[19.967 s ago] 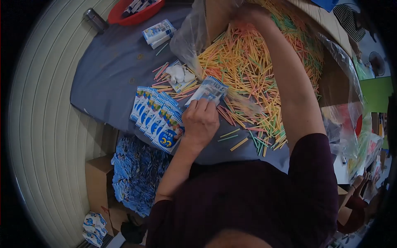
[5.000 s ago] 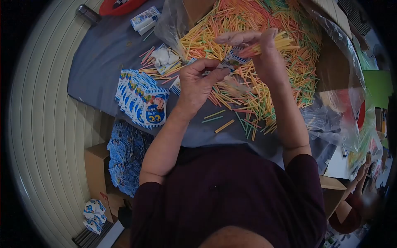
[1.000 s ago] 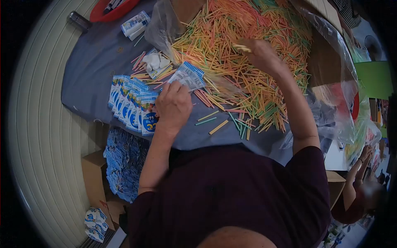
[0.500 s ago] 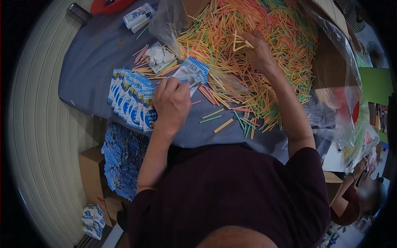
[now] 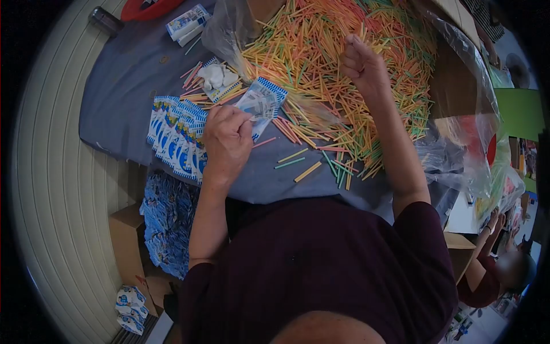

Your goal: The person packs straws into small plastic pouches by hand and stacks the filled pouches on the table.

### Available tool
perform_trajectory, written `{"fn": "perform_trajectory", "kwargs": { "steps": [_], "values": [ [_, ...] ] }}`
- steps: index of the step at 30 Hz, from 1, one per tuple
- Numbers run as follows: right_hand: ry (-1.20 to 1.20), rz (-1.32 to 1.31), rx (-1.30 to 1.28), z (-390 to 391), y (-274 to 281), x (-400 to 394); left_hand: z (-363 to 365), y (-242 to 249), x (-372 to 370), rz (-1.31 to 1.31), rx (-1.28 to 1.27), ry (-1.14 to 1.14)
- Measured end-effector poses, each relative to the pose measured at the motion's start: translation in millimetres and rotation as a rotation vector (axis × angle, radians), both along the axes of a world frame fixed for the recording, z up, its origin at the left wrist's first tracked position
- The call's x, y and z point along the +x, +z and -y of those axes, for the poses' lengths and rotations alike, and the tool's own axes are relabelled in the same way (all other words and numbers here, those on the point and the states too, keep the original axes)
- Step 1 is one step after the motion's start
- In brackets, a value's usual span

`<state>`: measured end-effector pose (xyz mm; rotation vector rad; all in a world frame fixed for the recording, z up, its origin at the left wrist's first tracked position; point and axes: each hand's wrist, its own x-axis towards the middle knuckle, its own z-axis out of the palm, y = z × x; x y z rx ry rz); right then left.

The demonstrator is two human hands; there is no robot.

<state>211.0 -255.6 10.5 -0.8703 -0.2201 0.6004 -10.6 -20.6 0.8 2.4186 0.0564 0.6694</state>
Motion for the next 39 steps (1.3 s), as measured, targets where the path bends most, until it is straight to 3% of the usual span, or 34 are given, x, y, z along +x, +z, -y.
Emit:
{"fn": "perform_trajectory", "kwargs": {
  "steps": [5, 8, 9, 10, 13, 15, 17, 21, 24, 26, 27, 29, 30, 32, 34, 36, 39],
  "values": [
    [0.103, 0.134, -0.121, 0, -9, -4, 8, 7, -2, -0.053, 0.151, 0.037],
    [0.136, 0.005, -0.013, -8, -14, -12, 4, 2, 0, -0.044, 0.162, 0.031],
    [0.021, -0.054, -0.043, -13, -12, -16, 1, 1, 0, -0.047, 0.165, 0.034],
    [-0.096, -0.113, -0.074, -16, -10, -18, -2, 1, 1, -0.047, 0.072, 0.019],
    [-0.111, -0.155, -0.008, -16, 2, -20, -4, 4, -1, -0.014, -0.041, 0.033],
    [0.011, -0.107, 0.107, -5, -9, -7, -1, 3, 0, 0.022, -0.06, 0.07],
    [0.15, -0.068, 0.227, 3, -13, -3, 8, -6, 1, 0.081, 0.348, 0.035],
    [0.094, 0.017, 0.139, -4, -2, -22, 15, -10, 0, 0.043, 0.498, 0.059],
    [0.051, -0.021, 0.066, -8, 4, -32, 9, -4, 5, 0.003, 0.402, 0.087],
    [0.112, 0.085, 0.07, -7, 3, -29, 4, -1, 5, 0.051, 0.083, 0.064],
    [0.111, 0.086, 0.071, -8, 3, -27, 2, 2, 5, 0.052, 0.083, 0.063],
    [0.153, -0.049, 0.185, -7, 3, -22, 3, 8, 4, 0.051, -0.173, 0.042],
    [0.147, -0.043, 0.185, -9, 8, -25, 6, 11, 5, 0.056, -0.174, 0.036],
    [0.127, -0.122, 0.27, -21, 28, -36, 15, 15, 12, 0.029, -0.489, -0.024],
    [0.209, -0.099, 0.366, -28, 39, -40, 25, 16, 23, 0.006, -0.623, -0.08],
    [-0.164, 0.245, 0.266, -41, 51, -49, 38, 19, 34, -0.021, -0.754, -0.138],
    [-0.154, 0.396, 0.155, -41, 62, -58, 53, 24, 51, -0.019, -0.861, -0.171]
  ]
}}
